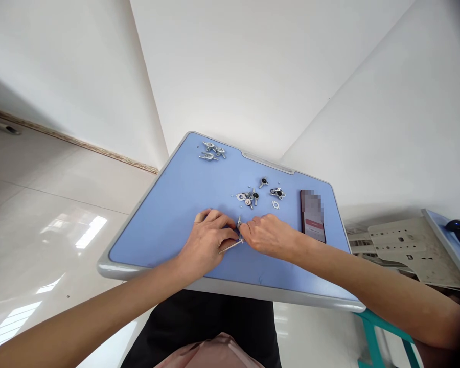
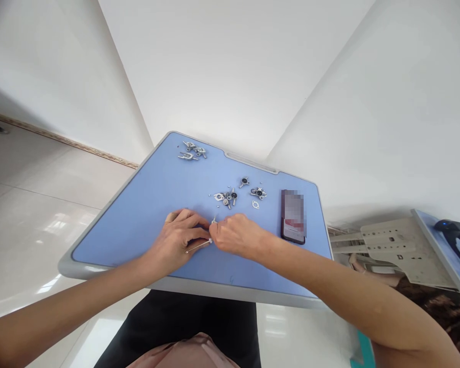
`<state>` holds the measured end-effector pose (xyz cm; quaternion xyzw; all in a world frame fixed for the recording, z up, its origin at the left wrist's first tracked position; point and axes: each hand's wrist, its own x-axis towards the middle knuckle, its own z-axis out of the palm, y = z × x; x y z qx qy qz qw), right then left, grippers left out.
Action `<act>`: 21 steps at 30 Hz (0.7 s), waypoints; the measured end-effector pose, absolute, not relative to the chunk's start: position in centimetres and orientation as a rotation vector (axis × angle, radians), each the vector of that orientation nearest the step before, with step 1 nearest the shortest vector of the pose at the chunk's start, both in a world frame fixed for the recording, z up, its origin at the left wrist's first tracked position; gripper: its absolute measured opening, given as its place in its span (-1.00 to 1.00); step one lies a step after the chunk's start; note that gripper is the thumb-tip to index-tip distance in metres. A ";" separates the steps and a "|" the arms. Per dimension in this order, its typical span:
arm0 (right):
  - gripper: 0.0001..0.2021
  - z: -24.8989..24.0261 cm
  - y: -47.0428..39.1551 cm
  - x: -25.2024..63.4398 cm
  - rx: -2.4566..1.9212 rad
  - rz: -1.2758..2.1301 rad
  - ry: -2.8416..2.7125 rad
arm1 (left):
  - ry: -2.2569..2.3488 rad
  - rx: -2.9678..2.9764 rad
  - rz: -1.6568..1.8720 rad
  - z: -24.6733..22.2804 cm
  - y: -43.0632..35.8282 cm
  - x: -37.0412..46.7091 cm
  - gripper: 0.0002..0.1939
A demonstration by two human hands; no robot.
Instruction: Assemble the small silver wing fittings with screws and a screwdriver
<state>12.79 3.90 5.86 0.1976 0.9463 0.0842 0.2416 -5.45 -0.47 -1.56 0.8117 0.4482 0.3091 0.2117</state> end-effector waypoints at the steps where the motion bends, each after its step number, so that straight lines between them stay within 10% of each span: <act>1: -0.81 5.5 4.1 13.2 0.513 0.265 2.631 | 1.239 2.239 0.834 -1.3 -0.3 -5.7 -0.90; 12: -0.76 2.1 5.9 16.5 0.560 0.406 3.300 | 0.822 2.413 0.533 1.3 5.3 -6.3 -0.62; 21: -0.86 0.5 2.5 16.6 1.526 -0.703 3.119 | 1.173 2.311 0.620 -0.1 2.3 -5.4 -0.74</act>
